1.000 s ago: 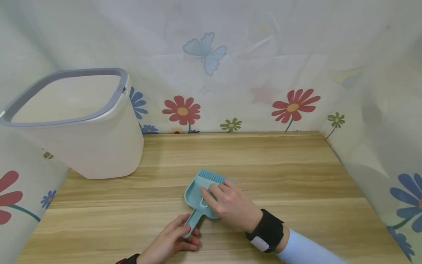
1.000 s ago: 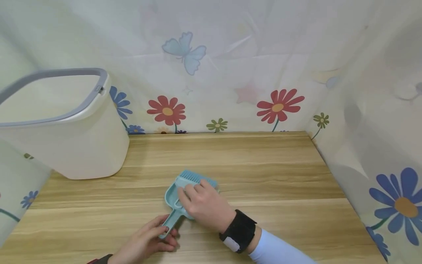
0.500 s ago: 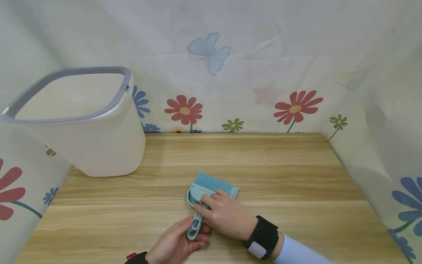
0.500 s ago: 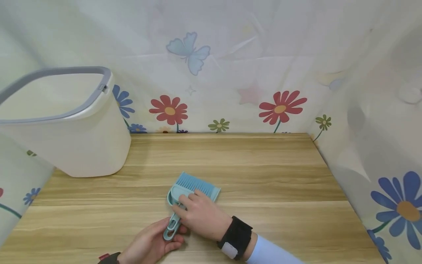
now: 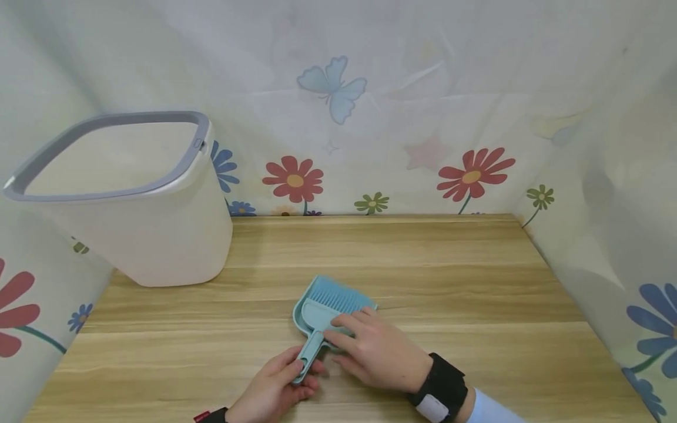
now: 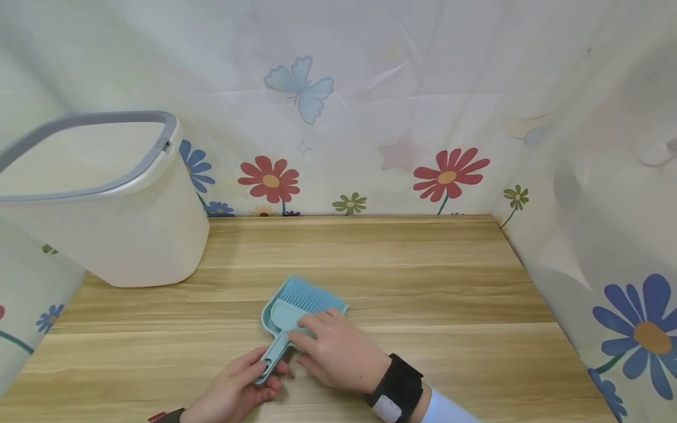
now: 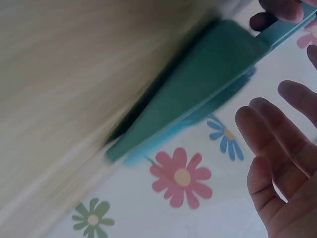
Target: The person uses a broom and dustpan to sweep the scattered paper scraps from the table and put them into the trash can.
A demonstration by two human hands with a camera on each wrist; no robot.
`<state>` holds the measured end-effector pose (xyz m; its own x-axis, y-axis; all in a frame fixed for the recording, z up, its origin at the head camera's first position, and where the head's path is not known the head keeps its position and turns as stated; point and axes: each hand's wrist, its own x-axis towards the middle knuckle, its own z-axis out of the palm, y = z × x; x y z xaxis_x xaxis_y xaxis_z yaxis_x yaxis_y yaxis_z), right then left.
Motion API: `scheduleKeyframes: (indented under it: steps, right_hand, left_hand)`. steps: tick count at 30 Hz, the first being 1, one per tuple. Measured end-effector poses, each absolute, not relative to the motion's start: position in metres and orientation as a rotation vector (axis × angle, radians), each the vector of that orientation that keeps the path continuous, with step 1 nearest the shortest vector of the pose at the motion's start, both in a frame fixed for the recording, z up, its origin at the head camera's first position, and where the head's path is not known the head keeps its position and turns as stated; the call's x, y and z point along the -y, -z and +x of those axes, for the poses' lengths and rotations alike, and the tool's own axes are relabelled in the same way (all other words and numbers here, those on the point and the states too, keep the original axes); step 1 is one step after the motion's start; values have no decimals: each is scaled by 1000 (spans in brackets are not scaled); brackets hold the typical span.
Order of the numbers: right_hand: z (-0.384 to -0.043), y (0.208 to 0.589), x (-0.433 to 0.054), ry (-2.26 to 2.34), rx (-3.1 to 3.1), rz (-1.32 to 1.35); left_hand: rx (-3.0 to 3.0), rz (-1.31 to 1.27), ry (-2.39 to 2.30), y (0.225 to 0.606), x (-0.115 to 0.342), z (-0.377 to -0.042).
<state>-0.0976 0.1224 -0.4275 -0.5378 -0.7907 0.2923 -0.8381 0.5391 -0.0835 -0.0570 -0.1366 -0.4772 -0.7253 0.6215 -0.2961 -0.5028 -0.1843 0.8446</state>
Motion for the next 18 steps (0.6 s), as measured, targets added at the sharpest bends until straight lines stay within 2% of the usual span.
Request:
scheduleKeyframes:
  steps: [7, 14, 16, 18]
  right_hand:
    - [-101, 428, -139, -357, 2573, 1333]
    - [-107, 425, -143, -334, 2532, 1272]
    - [-108, 424, -144, -330, 2523, 1266]
    - [-108, 424, -144, -332, 2517, 1266]
  left_hand:
    - [-1409, 149, -1979, 480, 182, -52]
    - [-1127, 337, -2197, 498, 242, -35]
    - [-1216, 294, -2222, 503, 258, -29]
    - [-1443, 147, -2189, 504, 274, -21]
